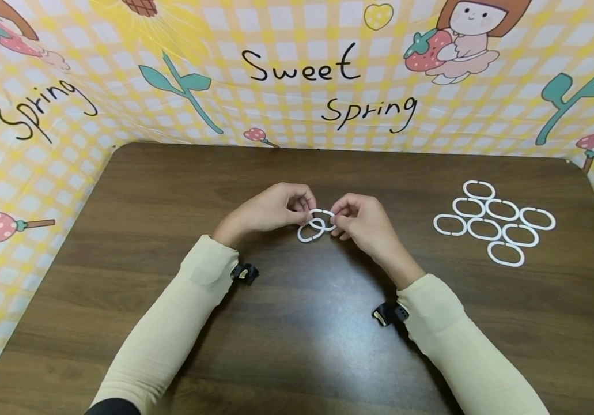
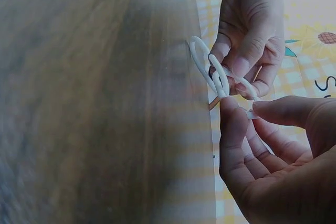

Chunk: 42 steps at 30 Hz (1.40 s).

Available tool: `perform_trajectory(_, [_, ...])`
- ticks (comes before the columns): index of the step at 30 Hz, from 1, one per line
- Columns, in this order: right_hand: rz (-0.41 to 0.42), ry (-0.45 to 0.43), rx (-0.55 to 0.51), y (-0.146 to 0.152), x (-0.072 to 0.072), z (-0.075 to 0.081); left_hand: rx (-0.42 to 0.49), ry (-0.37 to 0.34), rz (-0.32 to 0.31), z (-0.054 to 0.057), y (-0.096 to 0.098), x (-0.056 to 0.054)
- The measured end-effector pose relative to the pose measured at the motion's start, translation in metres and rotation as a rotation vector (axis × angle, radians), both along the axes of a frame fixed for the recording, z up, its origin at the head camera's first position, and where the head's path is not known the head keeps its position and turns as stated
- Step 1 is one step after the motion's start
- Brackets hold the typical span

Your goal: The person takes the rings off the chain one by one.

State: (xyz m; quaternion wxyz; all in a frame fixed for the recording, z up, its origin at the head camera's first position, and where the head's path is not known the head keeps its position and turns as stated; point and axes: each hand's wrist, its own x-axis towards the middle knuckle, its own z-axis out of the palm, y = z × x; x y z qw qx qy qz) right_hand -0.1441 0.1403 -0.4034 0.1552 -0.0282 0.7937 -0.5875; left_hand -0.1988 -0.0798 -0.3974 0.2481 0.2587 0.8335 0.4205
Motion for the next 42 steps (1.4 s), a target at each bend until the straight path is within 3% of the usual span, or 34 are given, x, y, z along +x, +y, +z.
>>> perform_trajectory(7, [-0.006, 0.001, 0.007, 0.001, 0.001, 0.004, -0.017, 0.008, 0.009, -0.002, -0.004, -0.001])
perform_trajectory(15, [-0.005, 0.015, 0.020, 0.001, 0.002, 0.007, -0.095, -0.037, 0.030, -0.002, -0.006, -0.001])
perform_trajectory(22, [-0.009, 0.020, 0.011, 0.002, 0.003, 0.008, -0.146, -0.029, 0.019, 0.000, -0.003, -0.001])
perform_trajectory(42, [-0.013, 0.028, 0.010, 0.007, 0.004, 0.011, -0.169, 0.000, -0.014, -0.003, 0.002, 0.000])
